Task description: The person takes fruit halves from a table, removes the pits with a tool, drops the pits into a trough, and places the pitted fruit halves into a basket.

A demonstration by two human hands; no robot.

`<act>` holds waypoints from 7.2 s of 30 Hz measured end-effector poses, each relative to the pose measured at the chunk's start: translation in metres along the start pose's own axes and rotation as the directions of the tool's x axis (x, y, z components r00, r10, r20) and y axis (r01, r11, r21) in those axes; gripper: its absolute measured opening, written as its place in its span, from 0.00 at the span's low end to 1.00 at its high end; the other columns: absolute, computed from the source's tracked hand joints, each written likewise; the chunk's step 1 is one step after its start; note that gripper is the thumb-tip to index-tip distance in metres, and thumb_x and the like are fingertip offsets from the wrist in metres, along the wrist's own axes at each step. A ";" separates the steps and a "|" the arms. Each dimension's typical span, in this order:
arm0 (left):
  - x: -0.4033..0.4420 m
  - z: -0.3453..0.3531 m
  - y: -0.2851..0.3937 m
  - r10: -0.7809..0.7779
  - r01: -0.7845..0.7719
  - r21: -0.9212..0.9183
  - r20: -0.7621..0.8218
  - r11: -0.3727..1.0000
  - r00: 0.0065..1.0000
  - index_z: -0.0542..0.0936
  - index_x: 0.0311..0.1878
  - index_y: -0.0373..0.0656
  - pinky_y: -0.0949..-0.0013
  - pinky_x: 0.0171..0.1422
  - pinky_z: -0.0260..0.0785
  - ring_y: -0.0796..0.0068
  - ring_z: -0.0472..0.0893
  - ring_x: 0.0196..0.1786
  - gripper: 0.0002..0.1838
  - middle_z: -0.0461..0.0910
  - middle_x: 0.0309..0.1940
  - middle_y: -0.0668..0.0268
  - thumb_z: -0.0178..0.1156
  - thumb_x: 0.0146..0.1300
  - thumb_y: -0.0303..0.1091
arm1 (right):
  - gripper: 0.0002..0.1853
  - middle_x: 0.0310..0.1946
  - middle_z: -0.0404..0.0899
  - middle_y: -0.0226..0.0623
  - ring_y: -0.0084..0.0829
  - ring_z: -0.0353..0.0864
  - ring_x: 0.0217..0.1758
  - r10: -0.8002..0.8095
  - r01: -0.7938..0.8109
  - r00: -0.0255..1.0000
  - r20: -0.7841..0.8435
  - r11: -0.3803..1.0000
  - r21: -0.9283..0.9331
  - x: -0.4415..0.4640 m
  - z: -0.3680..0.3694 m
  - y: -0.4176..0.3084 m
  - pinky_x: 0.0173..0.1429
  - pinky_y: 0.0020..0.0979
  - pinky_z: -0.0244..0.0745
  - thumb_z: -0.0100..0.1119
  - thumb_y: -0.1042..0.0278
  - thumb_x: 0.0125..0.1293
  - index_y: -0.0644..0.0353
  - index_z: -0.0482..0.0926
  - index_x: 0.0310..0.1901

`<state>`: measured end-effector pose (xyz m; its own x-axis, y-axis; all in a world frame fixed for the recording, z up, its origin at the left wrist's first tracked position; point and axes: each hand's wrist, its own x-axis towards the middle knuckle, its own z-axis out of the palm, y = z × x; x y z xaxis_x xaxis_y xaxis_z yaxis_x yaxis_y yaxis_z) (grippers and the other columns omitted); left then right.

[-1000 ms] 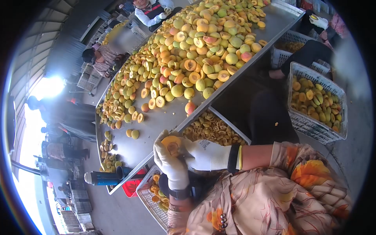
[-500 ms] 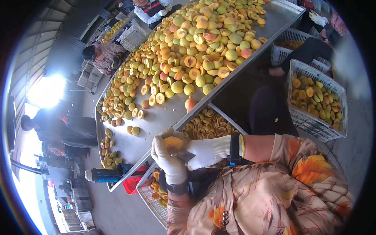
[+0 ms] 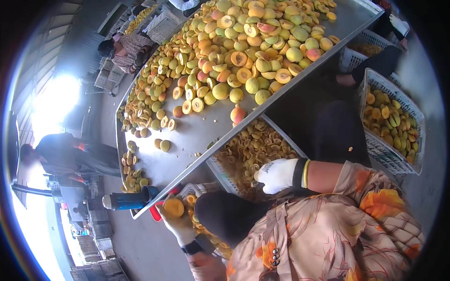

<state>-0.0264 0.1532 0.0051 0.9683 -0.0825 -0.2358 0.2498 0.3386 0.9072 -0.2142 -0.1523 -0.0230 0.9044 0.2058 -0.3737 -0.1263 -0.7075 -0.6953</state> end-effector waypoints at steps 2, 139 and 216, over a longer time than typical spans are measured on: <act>0.053 -0.104 0.002 0.190 -0.125 0.756 0.001 0.643 0.982 0.75 0.62 0.32 0.64 0.56 0.78 0.62 0.84 0.50 0.24 0.81 0.49 0.55 0.62 0.73 0.42 | 0.19 0.41 0.86 0.55 0.55 0.86 0.47 -0.007 0.006 1.000 0.011 0.991 0.132 0.002 0.005 0.011 0.52 0.50 0.79 0.59 0.60 0.62 0.65 0.81 0.49; -0.067 0.121 -0.045 0.207 -0.150 -0.145 0.596 0.978 0.776 0.73 0.58 0.43 0.54 0.70 0.70 0.57 0.75 0.64 0.24 0.76 0.63 0.55 0.58 0.56 0.18 | 0.16 0.29 0.84 0.56 0.59 0.86 0.36 -0.163 0.358 0.777 -0.608 0.909 0.213 -0.005 0.011 -0.046 0.39 0.48 0.78 0.66 0.62 0.64 0.64 0.75 0.44; 0.079 0.019 -0.013 0.432 -0.542 0.830 0.540 -0.131 0.723 0.77 0.64 0.35 0.52 0.67 0.69 0.49 0.75 0.61 0.26 0.74 0.61 0.48 0.66 0.61 0.30 | 0.17 0.36 0.85 0.57 0.57 0.86 0.42 0.079 -0.059 0.989 -0.128 0.986 0.153 0.029 0.017 0.028 0.48 0.52 0.79 0.57 0.60 0.64 0.66 0.77 0.47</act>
<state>0.0471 0.1241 -0.0183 0.8103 -0.4194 0.4093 -0.5533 -0.7778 0.2983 -0.1988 -0.1543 -0.0636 0.9364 0.0606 -0.3457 -0.2404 -0.6068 -0.7576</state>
